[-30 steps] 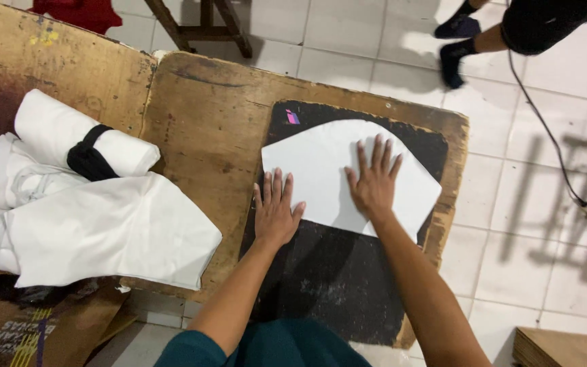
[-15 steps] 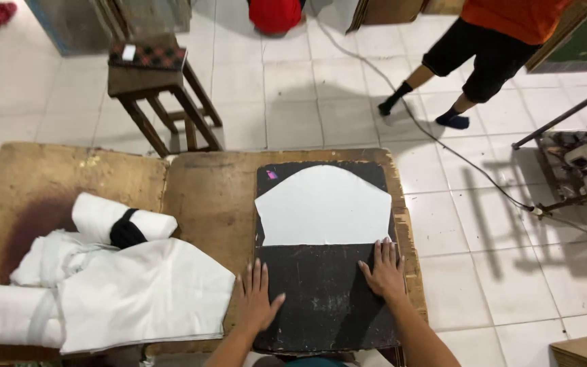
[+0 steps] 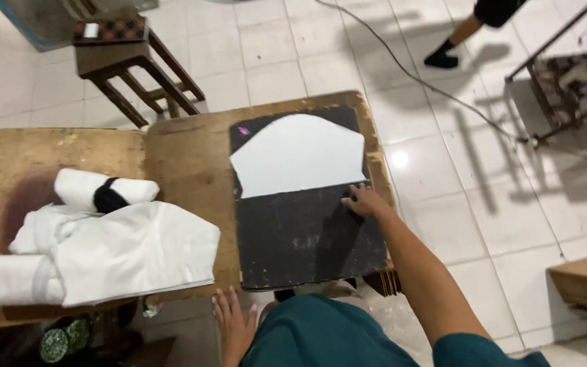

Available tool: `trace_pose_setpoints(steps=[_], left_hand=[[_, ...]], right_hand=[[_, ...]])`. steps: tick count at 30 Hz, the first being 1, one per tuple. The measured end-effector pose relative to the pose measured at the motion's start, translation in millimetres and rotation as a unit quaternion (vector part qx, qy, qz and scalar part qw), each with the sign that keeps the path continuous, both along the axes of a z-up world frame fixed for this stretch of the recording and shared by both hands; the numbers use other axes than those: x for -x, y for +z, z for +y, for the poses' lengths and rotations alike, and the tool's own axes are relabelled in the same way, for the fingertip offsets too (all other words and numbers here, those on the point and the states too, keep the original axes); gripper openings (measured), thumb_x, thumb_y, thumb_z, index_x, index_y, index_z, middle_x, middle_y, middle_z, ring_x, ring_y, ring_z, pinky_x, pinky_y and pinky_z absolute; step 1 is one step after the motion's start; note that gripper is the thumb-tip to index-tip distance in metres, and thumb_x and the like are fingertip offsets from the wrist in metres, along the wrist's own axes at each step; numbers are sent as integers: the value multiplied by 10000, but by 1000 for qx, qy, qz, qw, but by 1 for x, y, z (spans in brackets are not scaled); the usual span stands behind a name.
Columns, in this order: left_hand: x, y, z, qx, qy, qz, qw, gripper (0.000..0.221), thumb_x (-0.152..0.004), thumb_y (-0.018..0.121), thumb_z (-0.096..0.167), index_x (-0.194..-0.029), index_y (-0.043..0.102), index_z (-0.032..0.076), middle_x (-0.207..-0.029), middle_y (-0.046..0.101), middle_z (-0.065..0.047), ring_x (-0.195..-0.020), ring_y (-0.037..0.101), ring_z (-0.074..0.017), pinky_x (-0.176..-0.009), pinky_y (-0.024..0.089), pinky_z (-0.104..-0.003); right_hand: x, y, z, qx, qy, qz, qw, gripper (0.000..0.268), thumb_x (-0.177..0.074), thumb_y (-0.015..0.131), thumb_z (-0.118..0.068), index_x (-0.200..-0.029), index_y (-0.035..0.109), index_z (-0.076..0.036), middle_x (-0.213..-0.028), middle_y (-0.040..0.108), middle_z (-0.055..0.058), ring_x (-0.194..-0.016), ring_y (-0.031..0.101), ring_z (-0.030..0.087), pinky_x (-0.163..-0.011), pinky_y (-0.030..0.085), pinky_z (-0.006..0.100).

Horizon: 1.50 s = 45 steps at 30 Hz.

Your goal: Aligning and smoothing white fabric pieces onto a printing board.

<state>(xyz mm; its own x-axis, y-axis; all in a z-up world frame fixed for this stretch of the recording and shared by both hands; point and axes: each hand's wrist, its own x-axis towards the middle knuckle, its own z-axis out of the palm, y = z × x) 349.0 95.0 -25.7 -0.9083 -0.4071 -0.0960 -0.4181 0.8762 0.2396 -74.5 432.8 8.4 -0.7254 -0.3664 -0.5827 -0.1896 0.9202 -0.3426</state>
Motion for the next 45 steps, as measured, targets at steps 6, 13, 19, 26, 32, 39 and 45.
trace_pose_setpoints(steps=[6,13,19,26,32,39,45], left_hand=[[56,60,71,-158,5,-68,985,844,-959,519,522,-1626,170,142,-1729,-76,-171,-1569,-55,-458,-1195,161,-627],[158,103,158,-124,-152,-220,956,890,-1004,472,568,-1653,81,101,-1711,-36,-225,-1567,-54,-457,-1237,101,-612],[186,79,174,-84,-179,-289,937,1043,-943,433,689,-1628,-15,41,-1686,-128,-272,-1537,-98,-522,-1190,161,-655],[205,88,178,-50,-161,-373,912,1077,-900,538,684,-1631,-4,108,-1706,-149,-223,-1568,-115,-456,-1239,120,-565],[216,94,196,-39,-96,-433,895,1108,-892,595,661,-1633,-57,158,-1718,-212,-136,-1576,-162,-424,-1235,186,-589],[225,96,202,-45,-82,-437,895,1080,-906,578,668,-1624,7,98,-1712,-177,-186,-1576,-155,-431,-1243,169,-567],[228,99,201,-26,-83,-471,878,1091,-923,528,715,-1628,-28,95,-1708,-203,-176,-1570,-182,-433,-1252,189,-555]], right_hand=[[-113,-30,129,269,-143,307,902,645,-976,612,-334,-1555,412,-132,-1510,486,254,-1357,424,474,-1121,305,555],[-317,-217,351,66,-590,-132,794,559,-966,548,-381,-1342,669,16,-1420,627,214,-1315,568,375,-1109,410,438],[-248,-164,305,73,-549,-234,799,646,-961,507,-536,-1391,603,-64,-1465,567,180,-1342,543,362,-1130,422,494],[-122,-245,231,234,-516,-215,795,868,-926,323,-740,-1447,598,-102,-1527,506,191,-1436,454,398,-1169,348,519],[-112,-225,239,204,-395,-177,878,814,-915,325,-725,-1559,467,-247,-1534,505,159,-1367,504,415,-1032,428,533],[-104,-212,250,59,-298,59,951,605,-1057,259,-563,-1397,597,-192,-1139,717,121,-927,686,276,-773,598,454],[-76,-198,270,29,-450,-81,889,359,-1044,419,-133,-1329,637,-137,-1090,734,239,-921,711,449,-786,591,583]])
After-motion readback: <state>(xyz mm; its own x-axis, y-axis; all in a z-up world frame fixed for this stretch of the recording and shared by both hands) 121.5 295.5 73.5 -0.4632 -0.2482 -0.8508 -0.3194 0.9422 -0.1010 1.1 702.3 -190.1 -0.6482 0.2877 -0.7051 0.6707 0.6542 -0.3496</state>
